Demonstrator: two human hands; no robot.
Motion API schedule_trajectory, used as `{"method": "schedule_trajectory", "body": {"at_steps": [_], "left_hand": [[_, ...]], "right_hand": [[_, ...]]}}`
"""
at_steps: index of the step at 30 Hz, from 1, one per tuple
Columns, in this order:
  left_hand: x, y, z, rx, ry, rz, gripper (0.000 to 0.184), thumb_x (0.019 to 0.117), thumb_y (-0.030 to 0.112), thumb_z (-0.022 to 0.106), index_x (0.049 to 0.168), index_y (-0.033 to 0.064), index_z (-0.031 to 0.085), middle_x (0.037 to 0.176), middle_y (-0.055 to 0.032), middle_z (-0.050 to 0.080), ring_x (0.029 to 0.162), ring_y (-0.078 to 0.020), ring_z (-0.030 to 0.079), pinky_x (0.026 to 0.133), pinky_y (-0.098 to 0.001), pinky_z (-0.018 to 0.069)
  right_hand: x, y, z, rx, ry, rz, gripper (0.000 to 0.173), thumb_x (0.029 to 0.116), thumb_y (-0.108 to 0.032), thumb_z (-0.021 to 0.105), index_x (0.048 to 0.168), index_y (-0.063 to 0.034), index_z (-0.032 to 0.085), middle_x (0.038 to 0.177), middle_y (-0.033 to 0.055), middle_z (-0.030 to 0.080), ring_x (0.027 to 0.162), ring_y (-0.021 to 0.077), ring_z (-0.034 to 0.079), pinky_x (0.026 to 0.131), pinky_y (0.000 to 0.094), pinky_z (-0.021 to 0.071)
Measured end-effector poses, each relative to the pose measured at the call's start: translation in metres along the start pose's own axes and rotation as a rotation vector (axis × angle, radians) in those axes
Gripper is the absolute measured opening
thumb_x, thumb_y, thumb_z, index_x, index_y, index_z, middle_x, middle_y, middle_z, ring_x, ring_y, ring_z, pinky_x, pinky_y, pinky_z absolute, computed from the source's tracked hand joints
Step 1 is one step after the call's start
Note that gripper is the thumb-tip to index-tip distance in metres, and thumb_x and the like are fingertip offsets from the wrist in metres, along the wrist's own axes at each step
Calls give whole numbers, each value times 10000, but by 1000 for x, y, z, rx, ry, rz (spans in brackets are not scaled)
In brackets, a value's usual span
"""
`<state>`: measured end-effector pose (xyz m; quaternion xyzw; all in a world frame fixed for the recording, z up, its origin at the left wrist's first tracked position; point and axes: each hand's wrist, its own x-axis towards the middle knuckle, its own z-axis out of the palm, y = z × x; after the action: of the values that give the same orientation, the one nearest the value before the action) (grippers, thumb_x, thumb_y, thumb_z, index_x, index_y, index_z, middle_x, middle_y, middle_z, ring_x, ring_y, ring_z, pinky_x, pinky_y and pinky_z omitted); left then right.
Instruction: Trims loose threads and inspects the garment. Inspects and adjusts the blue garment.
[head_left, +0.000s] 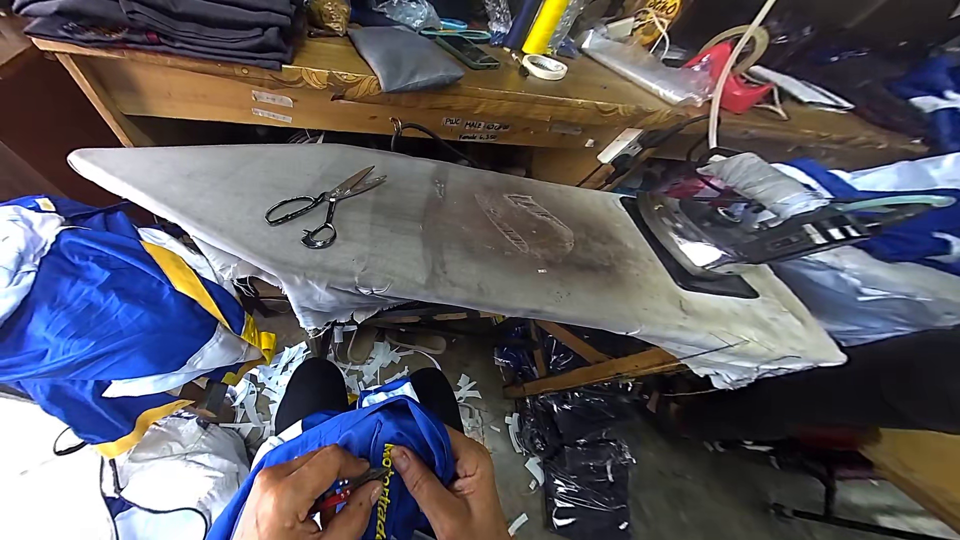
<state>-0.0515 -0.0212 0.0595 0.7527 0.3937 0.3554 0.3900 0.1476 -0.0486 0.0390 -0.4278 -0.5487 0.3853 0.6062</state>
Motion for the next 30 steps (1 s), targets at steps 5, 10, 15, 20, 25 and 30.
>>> {"method": "schedule_trajectory", "body": {"at_steps": [5,10,15,20,25,30], "left_hand": [[1,-5,1,-166,-26,-28,125,930,145,752,945,21,736,765,-25,719,644,-13,627,583,-184,519],[3,-16,4,-444,-82,-66,58,943,99,726,981,56,718,774,28,724,644,-10,655,580,-185,551],[2,-11,3,-161,-12,28,134,925,142,757,984,22,753,836,-39,746,711,-22,665,634,-184,556],[0,-5,2,44,33,106,180,933,190,754,981,17,760,835,-75,743,715,-57,659,645,-202,542],[-1,-6,3,34,28,105,176,936,189,750,980,19,759,830,-68,739,704,-54,651,633,-197,533],[-1,-2,5,34,27,46,163,924,183,754,947,22,753,798,-62,733,680,-48,648,606,-199,527]], "right_hand": [[-1,0,-1,53,-11,25,96,944,-25,674,1027,-40,720,935,-31,753,878,10,703,811,214,600],[0,3,-3,178,-37,81,112,961,-32,656,1043,-60,726,959,-24,755,894,30,708,828,229,598],[1,5,-4,243,-2,112,135,947,-14,672,1068,-46,721,971,11,756,899,59,715,833,258,604],[2,2,-3,214,14,123,138,931,10,677,1052,-37,722,954,6,757,880,57,718,822,254,608],[1,2,-2,206,21,117,143,923,16,681,1051,-34,722,949,8,757,880,57,717,820,250,606],[-1,0,-1,157,30,97,153,913,26,686,1052,-29,719,946,3,758,876,51,716,813,247,608]]}}
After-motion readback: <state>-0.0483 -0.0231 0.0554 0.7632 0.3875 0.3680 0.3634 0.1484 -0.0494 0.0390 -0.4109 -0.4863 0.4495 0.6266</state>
